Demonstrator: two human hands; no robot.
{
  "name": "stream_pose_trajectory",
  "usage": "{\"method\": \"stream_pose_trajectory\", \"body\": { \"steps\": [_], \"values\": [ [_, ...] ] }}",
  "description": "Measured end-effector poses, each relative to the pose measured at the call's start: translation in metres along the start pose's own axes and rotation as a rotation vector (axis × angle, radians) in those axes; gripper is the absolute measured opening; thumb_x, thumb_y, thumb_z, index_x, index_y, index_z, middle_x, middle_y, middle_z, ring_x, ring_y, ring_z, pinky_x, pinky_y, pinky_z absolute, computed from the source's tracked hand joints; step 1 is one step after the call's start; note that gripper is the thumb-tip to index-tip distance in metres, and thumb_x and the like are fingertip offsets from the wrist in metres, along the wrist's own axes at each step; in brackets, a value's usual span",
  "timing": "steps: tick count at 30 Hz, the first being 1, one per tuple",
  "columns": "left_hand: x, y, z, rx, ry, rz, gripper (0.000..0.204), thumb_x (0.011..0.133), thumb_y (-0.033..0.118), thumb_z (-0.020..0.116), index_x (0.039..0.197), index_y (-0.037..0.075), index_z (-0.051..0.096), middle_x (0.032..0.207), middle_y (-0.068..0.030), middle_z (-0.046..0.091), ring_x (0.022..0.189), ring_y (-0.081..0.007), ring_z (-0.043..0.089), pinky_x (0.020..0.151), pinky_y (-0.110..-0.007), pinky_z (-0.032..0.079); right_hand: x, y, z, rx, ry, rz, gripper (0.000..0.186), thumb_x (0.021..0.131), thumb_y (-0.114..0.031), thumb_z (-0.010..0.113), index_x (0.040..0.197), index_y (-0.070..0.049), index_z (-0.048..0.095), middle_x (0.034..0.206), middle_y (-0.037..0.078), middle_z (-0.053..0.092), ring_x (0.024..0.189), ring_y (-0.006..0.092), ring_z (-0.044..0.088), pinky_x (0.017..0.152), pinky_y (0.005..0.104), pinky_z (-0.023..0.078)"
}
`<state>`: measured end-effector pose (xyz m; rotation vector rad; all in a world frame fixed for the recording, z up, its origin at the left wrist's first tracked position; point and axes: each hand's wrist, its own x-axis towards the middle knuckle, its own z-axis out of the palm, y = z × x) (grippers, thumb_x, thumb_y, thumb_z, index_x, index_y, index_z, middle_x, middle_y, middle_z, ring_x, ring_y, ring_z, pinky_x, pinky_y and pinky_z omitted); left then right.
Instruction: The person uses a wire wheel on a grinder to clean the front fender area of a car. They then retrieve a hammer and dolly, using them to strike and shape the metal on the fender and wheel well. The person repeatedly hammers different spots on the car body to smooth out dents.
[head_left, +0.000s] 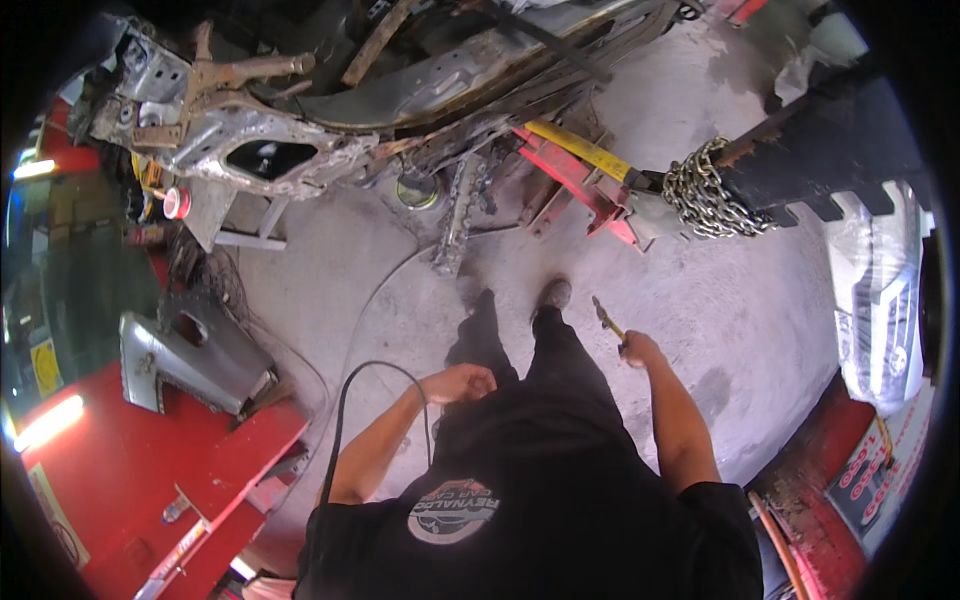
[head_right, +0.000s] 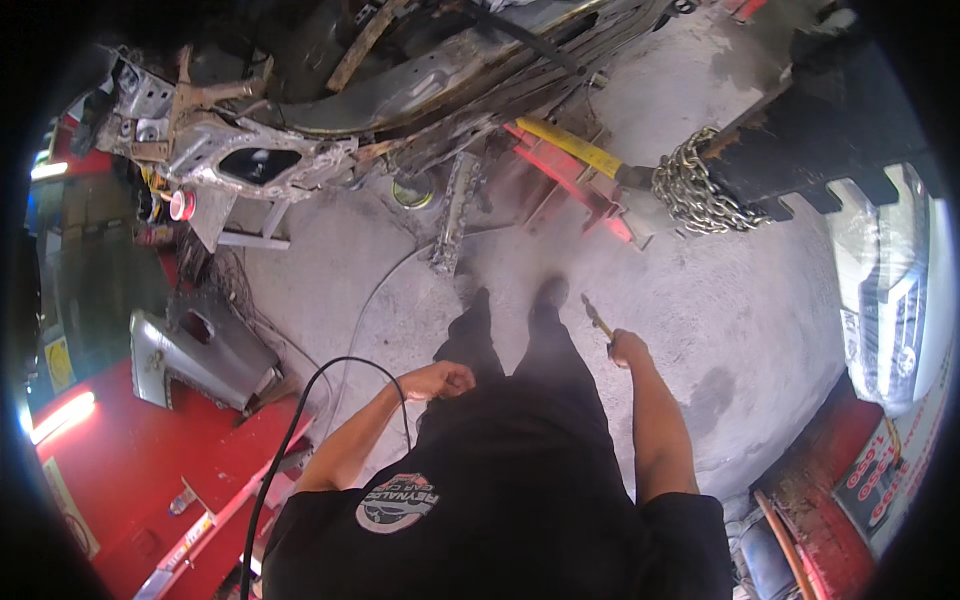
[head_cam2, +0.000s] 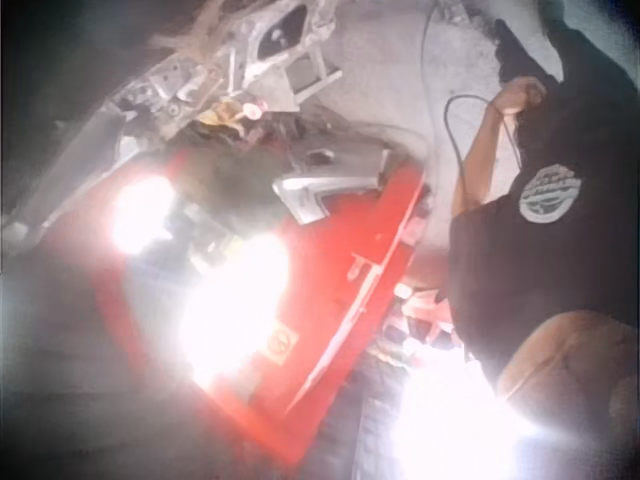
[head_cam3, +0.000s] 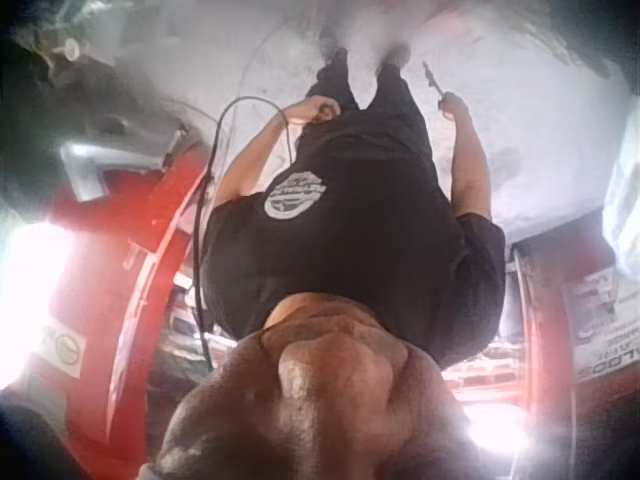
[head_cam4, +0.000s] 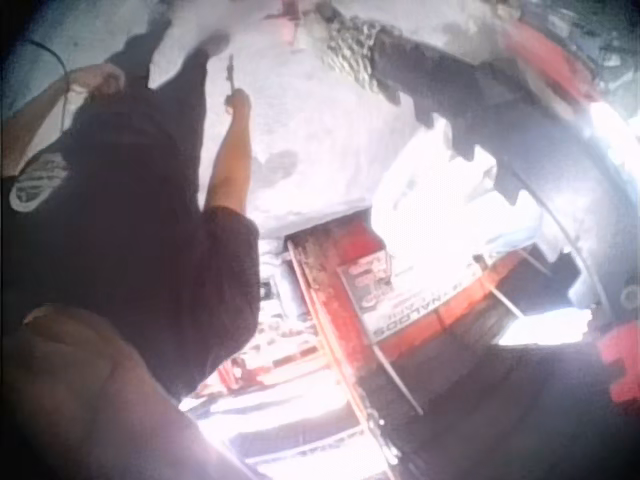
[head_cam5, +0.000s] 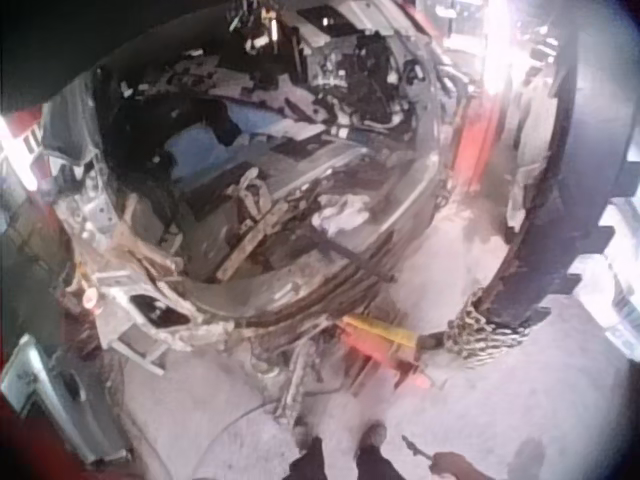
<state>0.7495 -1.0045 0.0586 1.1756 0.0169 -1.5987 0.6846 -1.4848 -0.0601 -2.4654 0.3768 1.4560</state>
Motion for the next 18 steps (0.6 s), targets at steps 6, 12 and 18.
{"method": "stream_pose_trajectory", "body": {
  "steps": [6, 12, 18],
  "values": [
    [0.074, -0.052, 0.039, 0.000, 0.230, 0.052, 0.035, 0.096, 0.029, 0.068, 0.118, 0.002, 0.067, 0.099, -0.0045, 0.068, 0.087, -0.0131, 0.062, 0.075, -0.029, 0.050, 0.029, -0.022, -0.047, 0.148, -0.056, -0.037, 0.041, 0.073, -0.028, 0.076, 0.102, 0.000, 0.068, 0.102, 0.025, 0.072, 0.096, 0.0413, 0.070, 0.083, 0.0471, 0.056],
    [0.195, -0.123, 0.071, 0.185, 0.256, 0.314, 0.035, 0.097, 0.029, 0.069, 0.118, 0.001, 0.067, 0.107, -0.0120, 0.071, 0.101, -0.0207, 0.066, 0.089, -0.037, 0.053, 0.070, -0.090, -0.045, 0.148, -0.043, -0.173, 0.051, 0.068, -0.032, 0.080, 0.106, 0.000, 0.068, 0.102, 0.025, 0.072, 0.100, 0.0398, 0.070, 0.088, 0.0449, 0.055],
    [0.216, -0.135, 0.057, -0.177, -0.195, 0.474, 0.025, 0.093, 0.011, 0.072, 0.114, 0.000, 0.067, 0.095, -0.0003, 0.071, 0.083, -0.0117, 0.065, 0.075, -0.028, 0.052, 0.093, -0.199, -0.023, 0.084, -0.046, -0.271, 0.061, 0.072, -0.027, 0.081, 0.126, -0.003, 0.064, 0.100, 0.021, 0.074, 0.093, 0.0339, 0.072, 0.085, 0.0427, 0.056]
  ]
}}
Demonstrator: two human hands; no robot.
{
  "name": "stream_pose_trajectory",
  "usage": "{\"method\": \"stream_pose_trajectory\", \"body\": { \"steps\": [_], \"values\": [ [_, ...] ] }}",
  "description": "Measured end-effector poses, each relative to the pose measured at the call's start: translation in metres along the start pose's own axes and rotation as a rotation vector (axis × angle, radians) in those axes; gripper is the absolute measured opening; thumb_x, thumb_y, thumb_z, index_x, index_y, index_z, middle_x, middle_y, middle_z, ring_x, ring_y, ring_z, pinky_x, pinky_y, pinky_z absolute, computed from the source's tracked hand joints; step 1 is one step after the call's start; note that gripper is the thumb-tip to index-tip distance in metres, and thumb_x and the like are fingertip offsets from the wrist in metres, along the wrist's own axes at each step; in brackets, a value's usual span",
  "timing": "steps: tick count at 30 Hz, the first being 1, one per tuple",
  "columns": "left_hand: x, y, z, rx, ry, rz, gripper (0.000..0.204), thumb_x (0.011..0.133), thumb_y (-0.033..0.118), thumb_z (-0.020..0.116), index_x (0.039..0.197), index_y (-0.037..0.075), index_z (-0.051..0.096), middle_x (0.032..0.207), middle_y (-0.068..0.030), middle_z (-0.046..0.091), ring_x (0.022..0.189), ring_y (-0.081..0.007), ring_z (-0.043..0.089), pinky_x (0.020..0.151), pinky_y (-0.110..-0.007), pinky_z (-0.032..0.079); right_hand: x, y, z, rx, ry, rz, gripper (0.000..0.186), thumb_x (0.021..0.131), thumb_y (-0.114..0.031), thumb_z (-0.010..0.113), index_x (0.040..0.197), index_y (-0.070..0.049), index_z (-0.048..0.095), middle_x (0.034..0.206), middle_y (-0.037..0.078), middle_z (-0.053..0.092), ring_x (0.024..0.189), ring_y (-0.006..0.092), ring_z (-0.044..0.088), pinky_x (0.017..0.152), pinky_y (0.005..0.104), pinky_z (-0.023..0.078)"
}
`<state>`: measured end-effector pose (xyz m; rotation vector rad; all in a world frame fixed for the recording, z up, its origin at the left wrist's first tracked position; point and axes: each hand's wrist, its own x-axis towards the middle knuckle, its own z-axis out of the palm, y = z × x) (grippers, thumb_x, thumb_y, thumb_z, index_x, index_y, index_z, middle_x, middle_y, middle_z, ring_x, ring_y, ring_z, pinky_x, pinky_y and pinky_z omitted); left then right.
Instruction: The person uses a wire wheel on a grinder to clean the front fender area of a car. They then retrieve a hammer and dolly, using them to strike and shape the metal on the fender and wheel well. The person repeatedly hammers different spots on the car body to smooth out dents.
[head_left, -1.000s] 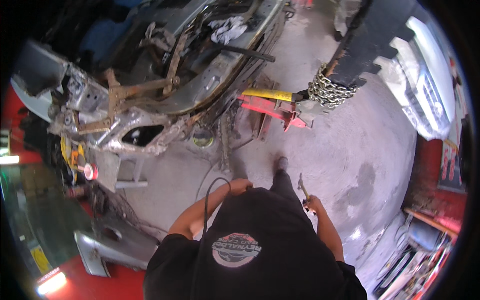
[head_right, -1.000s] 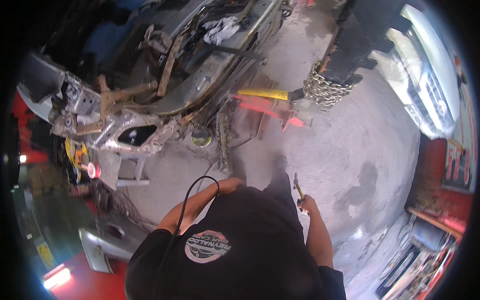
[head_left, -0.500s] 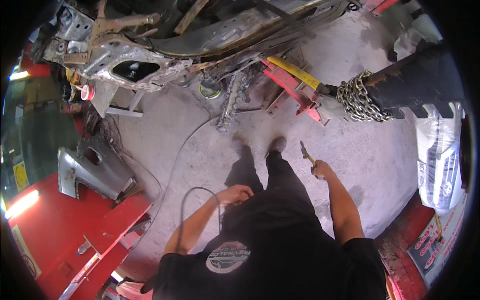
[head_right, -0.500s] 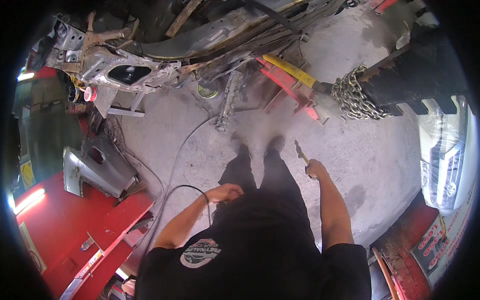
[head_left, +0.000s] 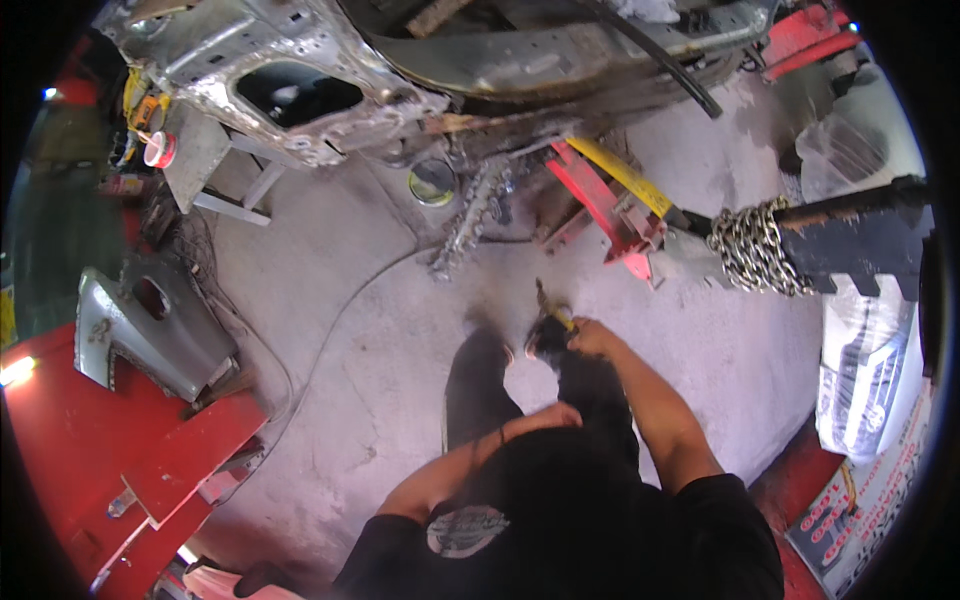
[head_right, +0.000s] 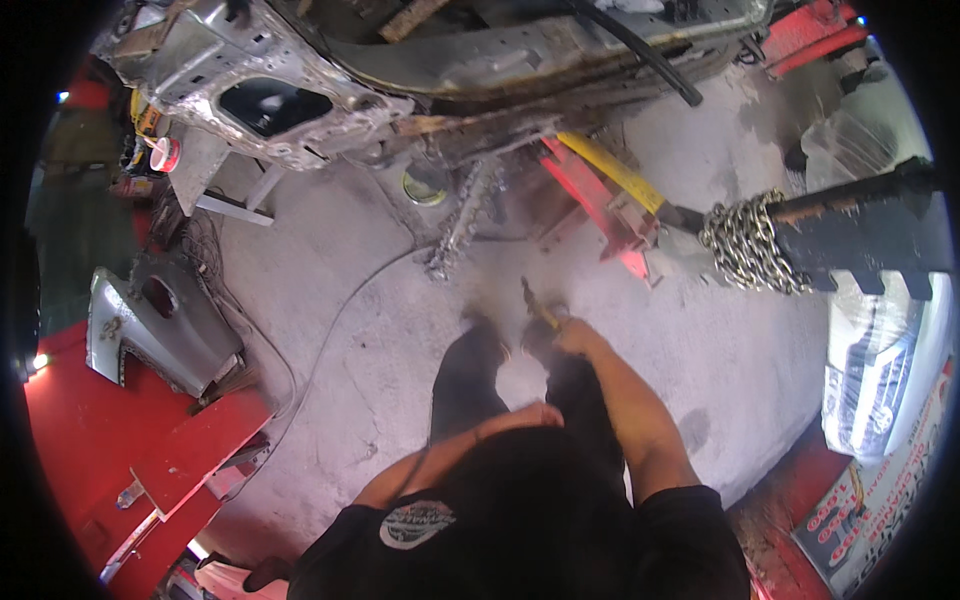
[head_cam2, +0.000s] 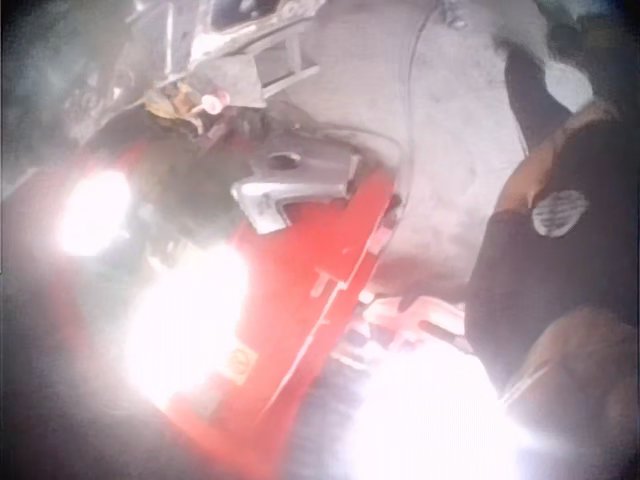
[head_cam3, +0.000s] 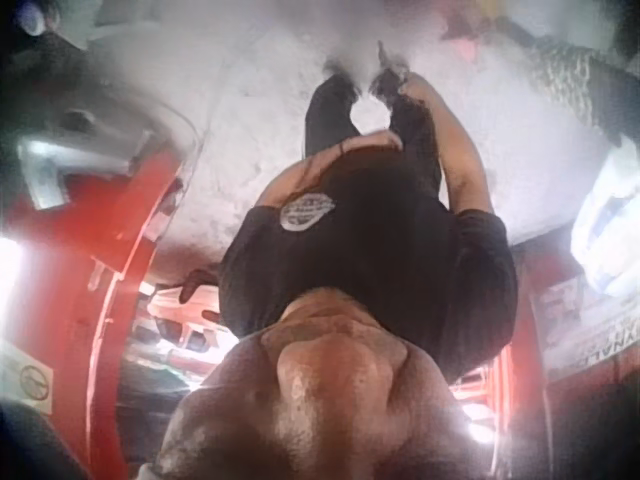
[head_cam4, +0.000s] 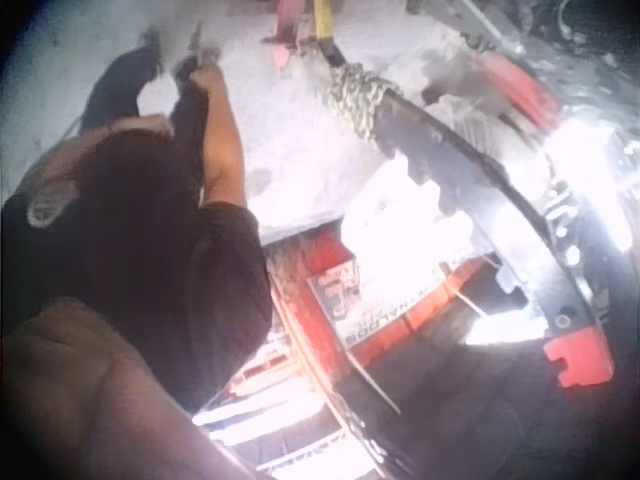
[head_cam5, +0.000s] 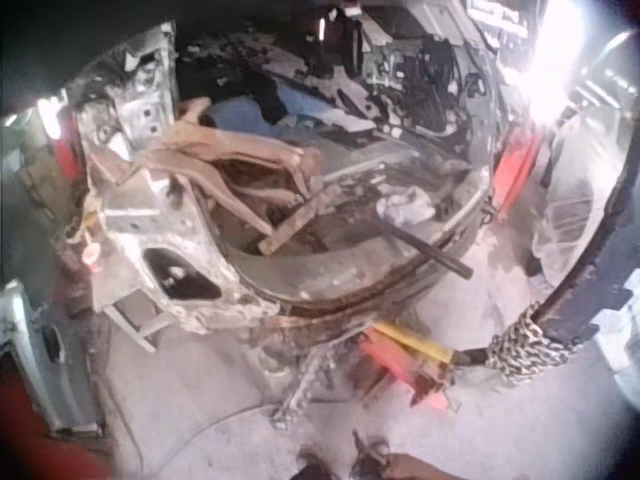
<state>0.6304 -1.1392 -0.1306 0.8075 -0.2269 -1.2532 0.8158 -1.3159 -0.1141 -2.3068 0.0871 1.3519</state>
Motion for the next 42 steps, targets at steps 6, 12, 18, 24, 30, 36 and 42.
{"method": "stream_pose_trajectory", "body": {
  "steps": [6, 12, 18, 24, 30, 36, 42],
  "values": [
    [-0.031, 0.063, -0.046, 0.377, 0.052, -0.070, 0.025, 0.096, 0.018, 0.066, 0.111, -0.002, 0.068, 0.105, -0.0076, 0.072, 0.100, -0.0136, 0.064, 0.090, -0.033, 0.050, 0.099, -0.028, 0.045, -0.255, -0.174, -0.296, 0.033, 0.066, -0.022, 0.077, 0.094, -0.004, 0.075, 0.093, 0.022, 0.074, 0.091, 0.0408, 0.072, 0.078, 0.0495, 0.056],
    [-0.070, 0.196, -0.230, 0.896, 1.093, 0.041, 0.028, 0.097, 0.022, 0.065, 0.115, 0.002, 0.070, 0.109, -0.0154, 0.071, 0.105, -0.0289, 0.067, 0.094, -0.037, 0.051, 0.282, 0.025, 0.129, -0.492, -0.145, -0.229, 0.040, 0.083, -0.024, 0.064, 0.118, -0.006, 0.068, 0.113, 0.021, 0.072, 0.106, 0.0380, 0.070, 0.091, 0.0496, 0.055],
    [-0.135, 0.390, -0.239, 1.946, 1.728, 0.971, 0.042, 0.096, 0.015, 0.067, 0.133, -0.003, 0.059, 0.130, -0.0177, 0.064, 0.125, -0.0296, 0.058, 0.108, -0.043, 0.042, 0.419, 0.077, 0.166, -0.463, 0.015, -0.219, 0.042, 0.086, -0.021, 0.062, 0.126, -0.007, 0.066, 0.117, 0.021, 0.070, 0.110, 0.0394, 0.068, 0.091, 0.0498, 0.056],
    [-0.113, 0.476, -0.262, 2.143, 2.007, 0.935, 0.054, 0.093, 0.040, 0.073, 0.122, -0.004, 0.066, 0.116, -0.0232, 0.064, 0.109, -0.0398, 0.062, 0.097, -0.045, 0.047, 0.527, 0.087, 0.201, -0.463, 0.235, -0.341, 0.042, 0.096, -0.023, 0.055, 0.135, -0.008, 0.061, 0.132, 0.024, 0.060, 0.121, 0.0407, 0.060, 0.089, 0.0568, 0.055],
    [-0.127, 0.483, -0.276, 1.963, 1.704, 1.179, 0.052, 0.089, 0.039, 0.078, 0.110, -0.007, 0.067, 0.098, -0.0165, 0.066, 0.096, -0.0292, 0.063, 0.089, -0.037, 0.048, 0.528, 0.087, 0.191, -0.690, 0.423, -0.558, 0.034, 0.097, -0.023, 0.057, 0.130, -0.014, 0.065, 0.122, 0.021, 0.062, 0.117, 0.0398, 0.060, 0.089, 0.0602, 0.051],
    [-0.124, 0.483, -0.277, 1.920, 1.733, 1.172, 0.051, 0.090, 0.038, 0.078, 0.111, -0.008, 0.066, 0.097, -0.0150, 0.066, 0.094, -0.0253, 0.062, 0.089, -0.036, 0.048, 0.512, 0.078, 0.188, -0.790, 0.505, -0.718, 0.030, 0.098, -0.024, 0.054, 0.125, -0.014, 0.064, 0.121, 0.021, 0.062, 0.119, 0.0408, 0.056, 0.094, 0.0537, 0.048],
    [-0.127, 0.483, -0.282, 1.880, 1.727, 1.161, 0.050, 0.091, 0.037, 0.077, 0.112, -0.007, 0.066, 0.097, -0.0138, 0.067, 0.093, -0.0198, 0.060, 0.089, -0.034, 0.047, 0.535, 0.083, 0.210, -0.790, 0.532, -0.684, 0.033, 0.097, -0.027, 0.055, 0.125, -0.017, 0.068, 0.125, 0.016, 0.061, 0.119, 0.0377, 0.056, 0.095, 0.0548, 0.046]
  ]
}}
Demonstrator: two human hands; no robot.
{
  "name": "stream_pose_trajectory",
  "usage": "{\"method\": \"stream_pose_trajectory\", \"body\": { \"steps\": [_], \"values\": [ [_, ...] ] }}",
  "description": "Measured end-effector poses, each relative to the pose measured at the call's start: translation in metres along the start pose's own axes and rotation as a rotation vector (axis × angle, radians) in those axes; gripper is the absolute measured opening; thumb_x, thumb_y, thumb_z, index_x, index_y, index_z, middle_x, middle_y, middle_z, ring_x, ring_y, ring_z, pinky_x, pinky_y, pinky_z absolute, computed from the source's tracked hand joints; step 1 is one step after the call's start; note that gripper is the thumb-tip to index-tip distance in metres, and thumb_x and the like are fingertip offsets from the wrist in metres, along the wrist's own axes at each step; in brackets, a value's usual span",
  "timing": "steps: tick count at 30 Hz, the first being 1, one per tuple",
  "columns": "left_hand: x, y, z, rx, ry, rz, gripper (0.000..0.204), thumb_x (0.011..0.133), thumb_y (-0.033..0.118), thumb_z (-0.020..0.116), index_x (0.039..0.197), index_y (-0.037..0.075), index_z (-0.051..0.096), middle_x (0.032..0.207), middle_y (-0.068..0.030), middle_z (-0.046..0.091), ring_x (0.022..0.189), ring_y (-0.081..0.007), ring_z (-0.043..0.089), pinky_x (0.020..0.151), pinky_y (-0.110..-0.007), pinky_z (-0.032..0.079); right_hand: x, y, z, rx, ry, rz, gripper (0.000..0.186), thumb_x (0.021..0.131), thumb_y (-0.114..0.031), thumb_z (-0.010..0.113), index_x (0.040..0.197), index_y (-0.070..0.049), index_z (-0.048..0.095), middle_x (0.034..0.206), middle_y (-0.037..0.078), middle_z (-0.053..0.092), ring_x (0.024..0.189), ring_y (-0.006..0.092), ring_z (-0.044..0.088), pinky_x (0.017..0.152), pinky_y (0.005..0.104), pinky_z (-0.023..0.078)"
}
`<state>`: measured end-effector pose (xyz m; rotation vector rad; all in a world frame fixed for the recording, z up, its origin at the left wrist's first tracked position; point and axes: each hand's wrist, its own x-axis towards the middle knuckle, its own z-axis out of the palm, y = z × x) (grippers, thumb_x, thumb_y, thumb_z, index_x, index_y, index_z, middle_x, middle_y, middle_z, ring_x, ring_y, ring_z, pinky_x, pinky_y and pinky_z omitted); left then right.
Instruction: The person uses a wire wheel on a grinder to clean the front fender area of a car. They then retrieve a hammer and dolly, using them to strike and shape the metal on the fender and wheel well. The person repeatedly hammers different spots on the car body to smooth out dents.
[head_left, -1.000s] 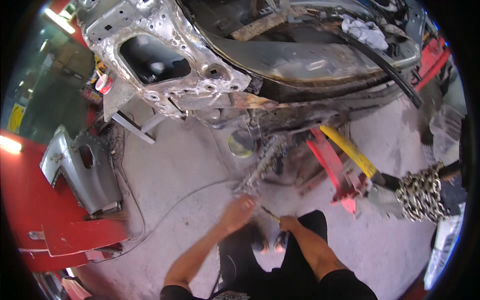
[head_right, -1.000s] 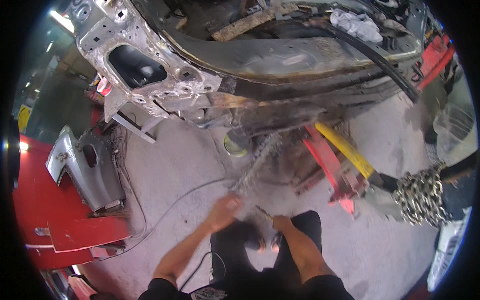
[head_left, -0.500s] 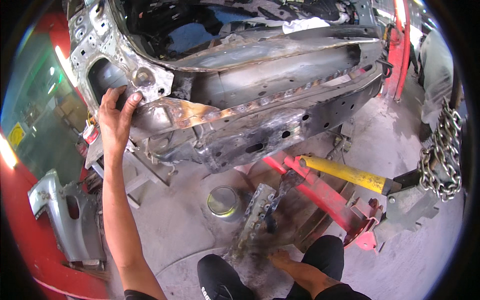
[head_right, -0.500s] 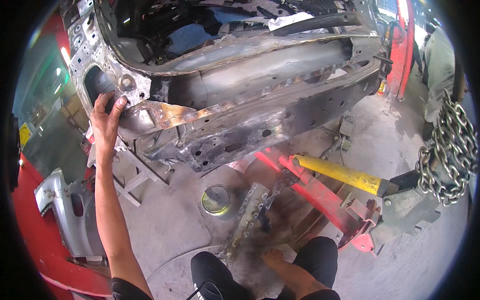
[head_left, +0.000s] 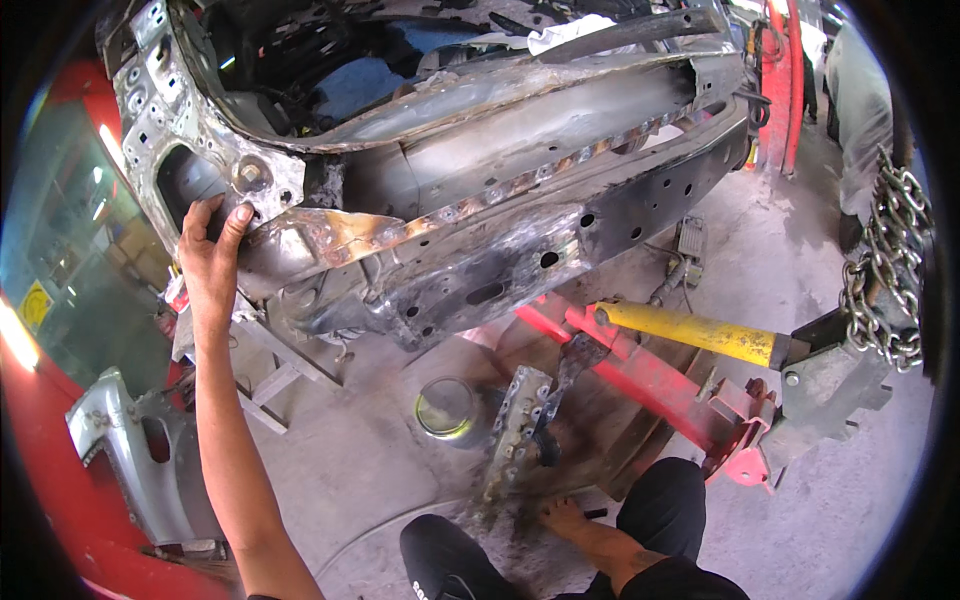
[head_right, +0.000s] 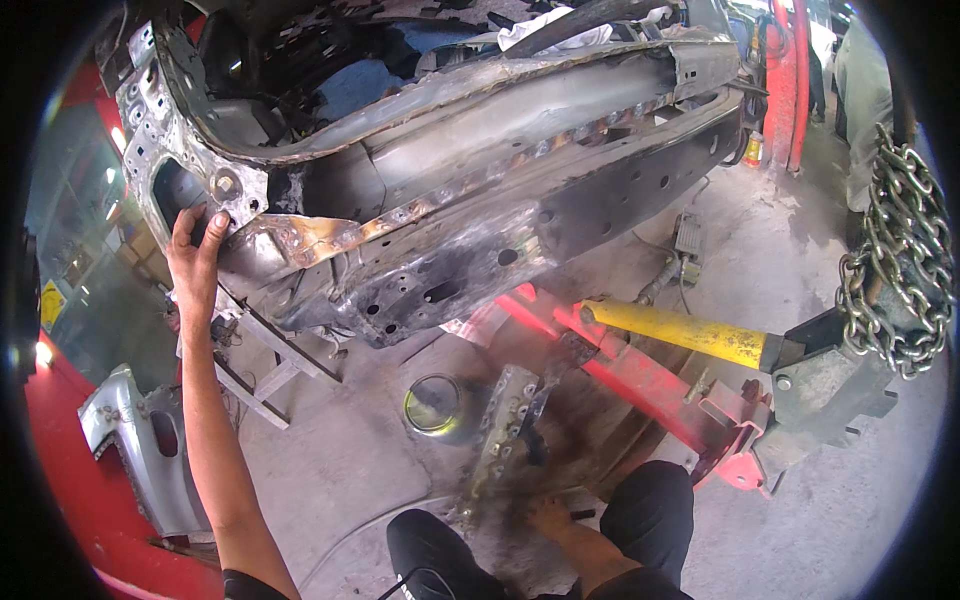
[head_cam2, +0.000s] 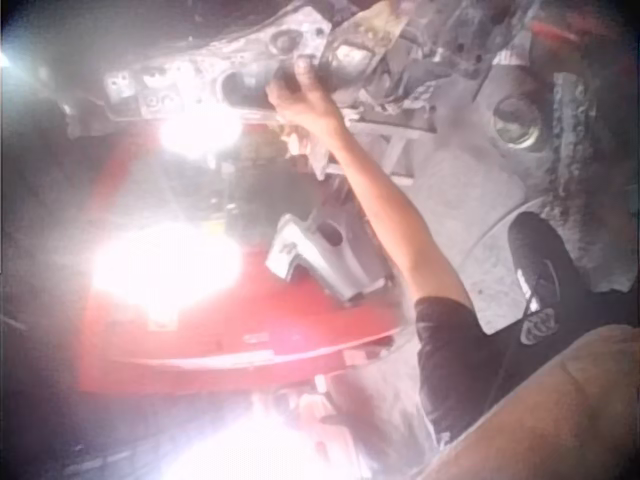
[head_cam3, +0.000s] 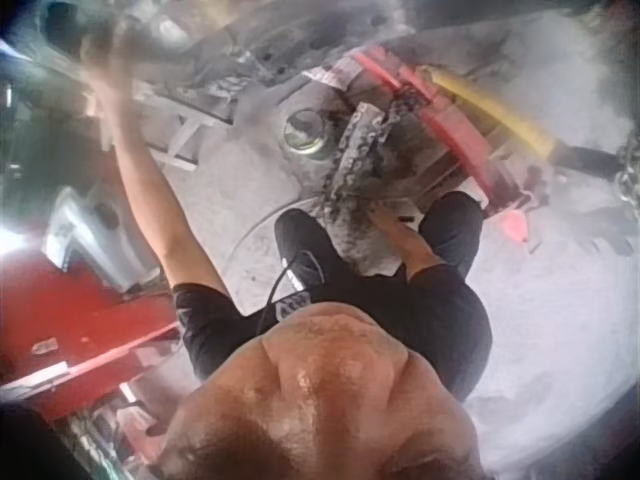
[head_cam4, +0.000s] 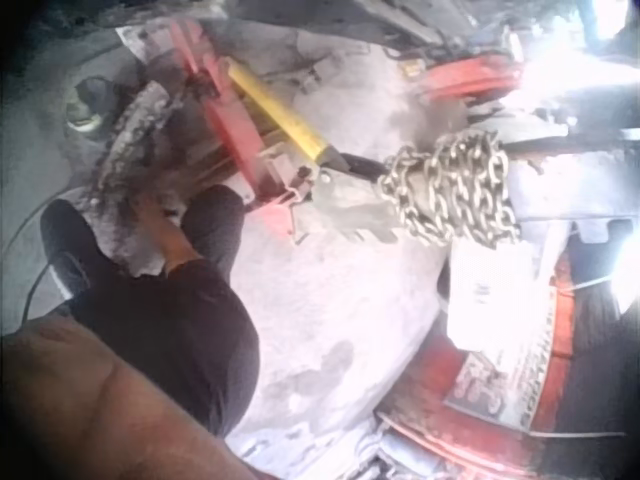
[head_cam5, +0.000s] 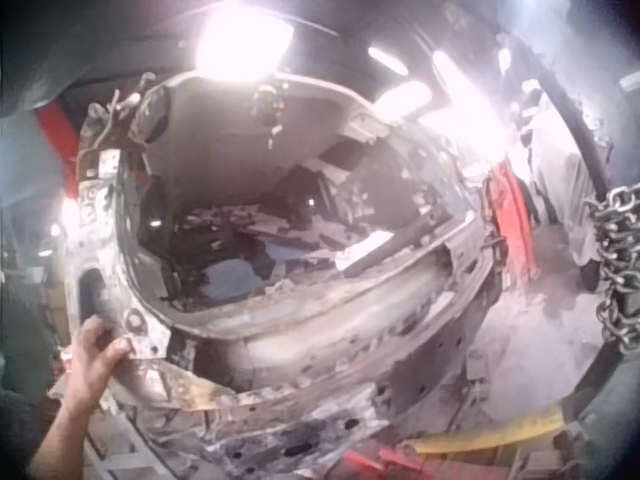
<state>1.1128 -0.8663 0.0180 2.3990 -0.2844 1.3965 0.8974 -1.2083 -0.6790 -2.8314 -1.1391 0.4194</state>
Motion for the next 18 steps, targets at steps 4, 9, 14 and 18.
{"method": "stream_pose_trajectory", "body": {
  "steps": [4, 9, 14, 18],
  "values": [
    [0.000, 0.000, 0.000, 0.015, 0.013, 0.027, 0.050, 0.091, 0.038, 0.077, 0.112, -0.006, 0.067, 0.098, -0.0154, 0.069, 0.094, -0.0222, 0.062, 0.089, -0.035, 0.048, 0.001, 0.005, 0.014, -0.014, -0.103, 0.062, 0.028, 0.094, -0.027, 0.058, 0.115, -0.015, 0.074, 0.117, 0.014, 0.067, 0.117, 0.0364, 0.059, 0.094, 0.0547, 0.047],
    [0.000, 0.004, 0.001, 0.050, 0.013, 0.054, 0.046, 0.095, 0.036, 0.073, 0.115, -0.005, 0.066, 0.097, -0.0125, 0.070, 0.092, -0.0176, 0.060, 0.087, -0.034, 0.048, 0.004, 0.020, -0.003, 0.170, -0.067, 0.056, 0.025, 0.092, -0.022, 0.061, 0.111, -0.012, 0.075, 0.119, 0.018, 0.066, 0.117, 0.0378, 0.061, 0.092, 0.0552, 0.051],
    [0.001, -0.005, -0.002, 0.081, -0.028, 0.035, 0.049, 0.095, 0.038, 0.073, 0.116, -0.005, 0.065, 0.104, -0.0136, 0.069, 0.098, -0.0197, 0.060, 0.091, -0.034, 0.047, 0.007, 0.022, -0.053, 0.450, -0.174, 0.114, 0.027, 0.094, -0.019, 0.056, 0.116, -0.008, 0.067, 0.116, 0.021, 0.065, 0.107, 0.0437, 0.063, 0.089, 0.0537, 0.052],
    [0.002, -0.020, 0.001, 0.054, 0.015, 0.040, 0.054, 0.093, 0.038, 0.075, 0.124, -0.005, 0.065, 0.120, -0.0198, 0.067, 0.115, -0.0285, 0.062, 0.103, -0.038, 0.044, -0.003, 0.023, -0.090, 0.577, -0.098, 0.086, 0.030, 0.092, -0.021, 0.058, 0.118, -0.007, 0.065, 0.117, 0.023, 0.066, 0.107, 0.0430, 0.064, 0.088, 0.0528, 0.052]
  ]
}}
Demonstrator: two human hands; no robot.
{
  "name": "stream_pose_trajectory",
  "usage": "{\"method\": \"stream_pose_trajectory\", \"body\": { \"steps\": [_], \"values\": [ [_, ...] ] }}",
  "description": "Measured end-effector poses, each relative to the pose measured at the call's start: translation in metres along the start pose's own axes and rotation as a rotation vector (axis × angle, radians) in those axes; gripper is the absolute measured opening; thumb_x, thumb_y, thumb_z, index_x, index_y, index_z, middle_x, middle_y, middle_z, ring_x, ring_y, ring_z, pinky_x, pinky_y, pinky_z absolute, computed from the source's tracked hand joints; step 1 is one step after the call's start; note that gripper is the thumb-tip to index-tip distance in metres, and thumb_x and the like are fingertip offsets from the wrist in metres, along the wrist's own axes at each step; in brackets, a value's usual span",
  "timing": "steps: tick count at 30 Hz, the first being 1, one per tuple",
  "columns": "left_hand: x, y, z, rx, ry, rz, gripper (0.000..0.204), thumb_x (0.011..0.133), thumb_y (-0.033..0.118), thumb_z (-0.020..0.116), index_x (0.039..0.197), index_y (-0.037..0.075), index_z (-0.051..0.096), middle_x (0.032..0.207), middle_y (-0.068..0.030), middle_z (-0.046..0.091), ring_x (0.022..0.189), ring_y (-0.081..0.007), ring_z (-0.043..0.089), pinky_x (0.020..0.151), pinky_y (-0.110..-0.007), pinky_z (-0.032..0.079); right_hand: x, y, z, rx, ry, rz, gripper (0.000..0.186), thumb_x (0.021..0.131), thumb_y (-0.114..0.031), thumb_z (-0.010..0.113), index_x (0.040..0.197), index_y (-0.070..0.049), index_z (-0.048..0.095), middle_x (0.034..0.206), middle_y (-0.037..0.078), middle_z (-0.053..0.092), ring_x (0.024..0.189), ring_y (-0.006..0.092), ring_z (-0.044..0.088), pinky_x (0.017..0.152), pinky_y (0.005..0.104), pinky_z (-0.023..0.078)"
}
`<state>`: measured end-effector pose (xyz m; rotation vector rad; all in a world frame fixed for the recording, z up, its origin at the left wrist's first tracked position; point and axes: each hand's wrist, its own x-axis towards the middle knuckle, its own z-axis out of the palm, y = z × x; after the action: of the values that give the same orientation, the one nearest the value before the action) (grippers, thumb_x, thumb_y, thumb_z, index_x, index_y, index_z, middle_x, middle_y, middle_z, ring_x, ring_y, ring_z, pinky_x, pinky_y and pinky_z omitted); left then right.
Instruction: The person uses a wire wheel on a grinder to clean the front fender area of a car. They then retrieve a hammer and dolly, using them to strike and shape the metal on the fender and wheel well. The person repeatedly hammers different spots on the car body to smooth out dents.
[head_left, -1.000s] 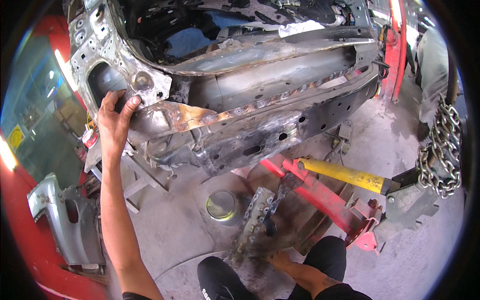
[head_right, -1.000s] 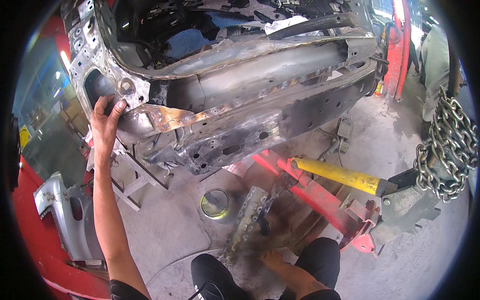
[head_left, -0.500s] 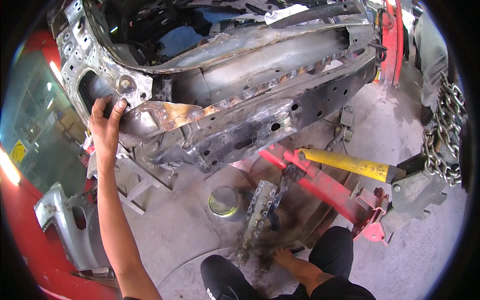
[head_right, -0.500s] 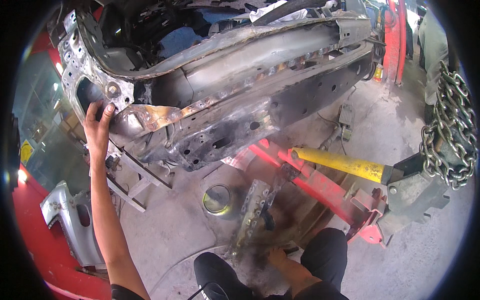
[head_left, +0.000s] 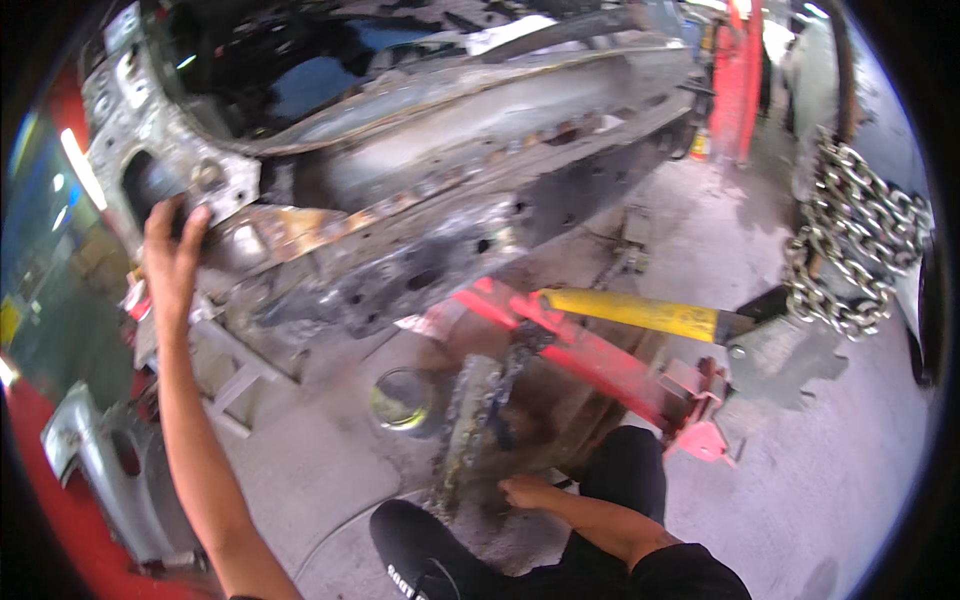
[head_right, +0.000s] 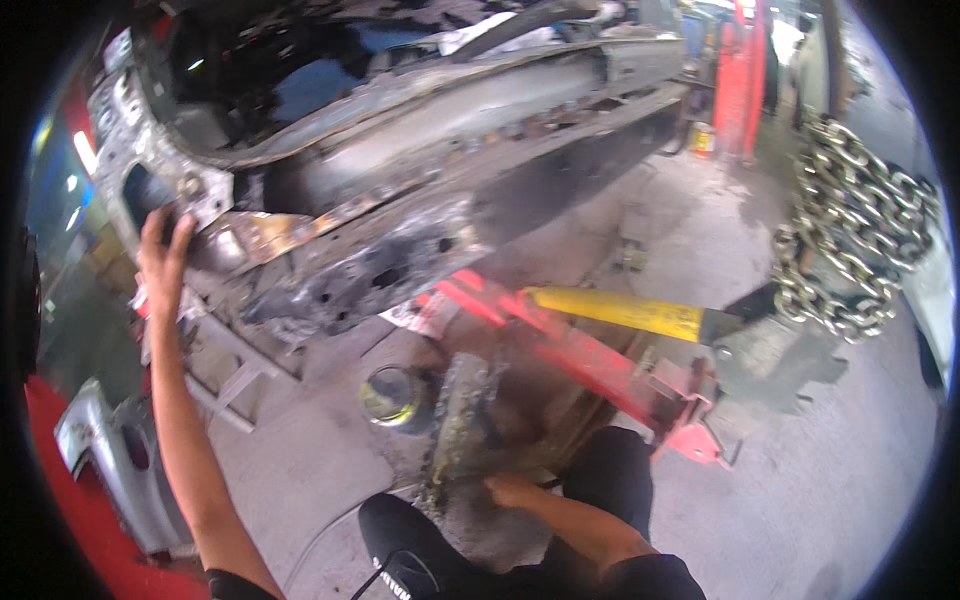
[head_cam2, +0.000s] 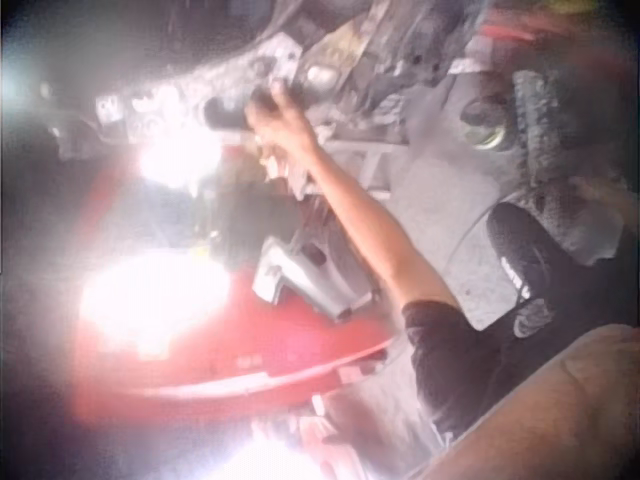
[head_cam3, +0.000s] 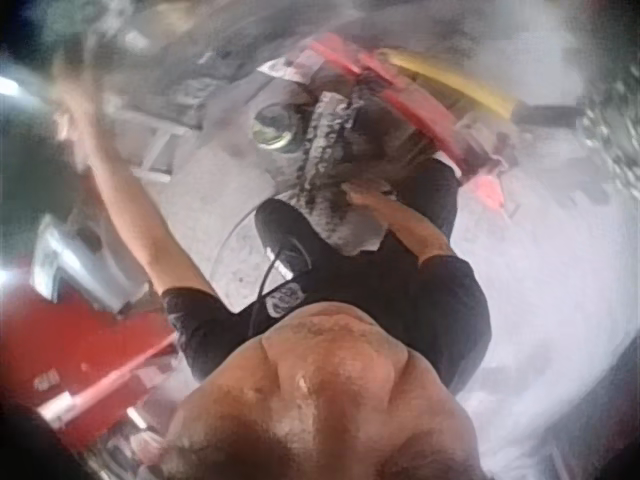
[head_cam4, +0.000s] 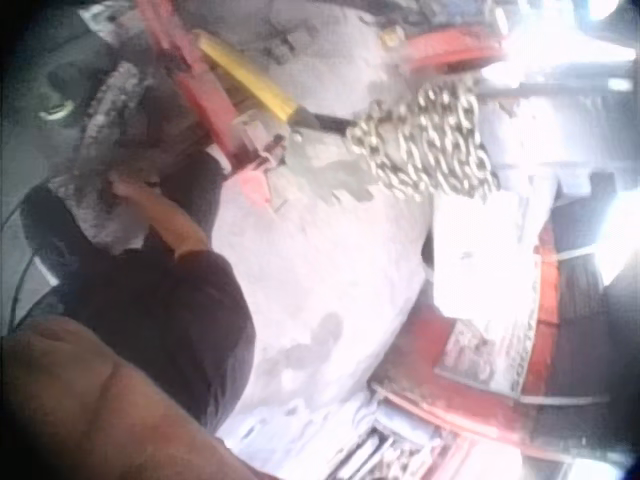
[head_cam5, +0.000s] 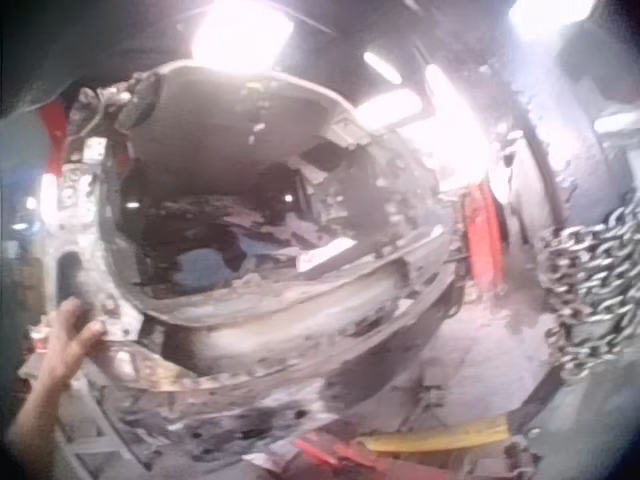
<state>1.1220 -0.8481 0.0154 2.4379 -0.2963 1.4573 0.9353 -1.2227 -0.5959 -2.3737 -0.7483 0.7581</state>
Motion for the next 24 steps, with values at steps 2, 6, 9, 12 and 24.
{"method": "stream_pose_trajectory", "body": {
  "steps": [2, 6, 9, 12, 24],
  "values": [
    [0.000, -0.007, 0.004, -0.046, -0.002, -0.015, 0.056, 0.094, 0.037, 0.073, 0.130, -0.004, 0.062, 0.125, -0.0189, 0.066, 0.119, -0.0286, 0.061, 0.106, -0.038, 0.042, -0.007, -0.001, -0.012, 0.042, 0.032, 0.046, 0.030, 0.091, -0.023, 0.060, 0.116, -0.007, 0.065, 0.114, 0.023, 0.067, 0.105, 0.0427, 0.065, 0.087, 0.0537, 0.051],
    [0.004, -0.016, 0.004, -0.072, -0.055, -0.076, 0.055, 0.096, 0.035, 0.072, 0.133, -0.004, 0.060, 0.131, -0.0194, 0.065, 0.123, -0.0262, 0.059, 0.107, -0.035, 0.041, -0.026, 0.011, -0.029, 0.075, 0.144, -0.002, 0.029, 0.090, -0.023, 0.059, 0.113, -0.006, 0.065, 0.107, 0.021, 0.069, 0.101, 0.0404, 0.066, 0.085, 0.0526, 0.051],
    [0.005, -0.022, 0.003, -0.037, -0.058, -0.048, 0.056, 0.096, 0.038, 0.072, 0.132, -0.004, 0.061, 0.130, -0.0191, 0.065, 0.120, -0.0263, 0.060, 0.106, -0.036, 0.042, -0.035, 0.019, -0.031, 0.135, 0.160, 0.035, 0.027, 0.088, -0.021, 0.060, 0.109, -0.005, 0.067, 0.103, 0.021, 0.070, 0.097, 0.0395, 0.068, 0.081, 0.0520, 0.051],
    [0.004, -0.025, 0.006, 0.001, -0.036, -0.037, 0.057, 0.096, 0.040, 0.071, 0.131, -0.004, 0.062, 0.128, -0.0189, 0.066, 0.119, -0.0262, 0.061, 0.105, -0.036, 0.043, -0.035, 0.020, -0.026, 0.095, 0.113, 0.088, 0.027, 0.089, -0.025, 0.061, 0.105, -0.005, 0.068, 0.099, 0.021, 0.070, 0.095, 0.0402, 0.068, 0.082, 0.0522, 0.051],
    [-0.002, 0.022, -0.004, 0.010, 0.032, 0.080, 0.055, 0.090, 0.042, 0.076, 0.118, -0.005, 0.067, 0.111, -0.0219, 0.069, 0.106, -0.0339, 0.064, 0.095, -0.041, 0.048, -0.028, 0.002, -0.023, 0.178, 0.142, -0.053, 0.029, 0.089, -0.022, 0.065, 0.113, -0.007, 0.069, 0.104, 0.020, 0.072, 0.098, 0.0407, 0.068, 0.086, 0.0494, 0.053]
  ]
}}
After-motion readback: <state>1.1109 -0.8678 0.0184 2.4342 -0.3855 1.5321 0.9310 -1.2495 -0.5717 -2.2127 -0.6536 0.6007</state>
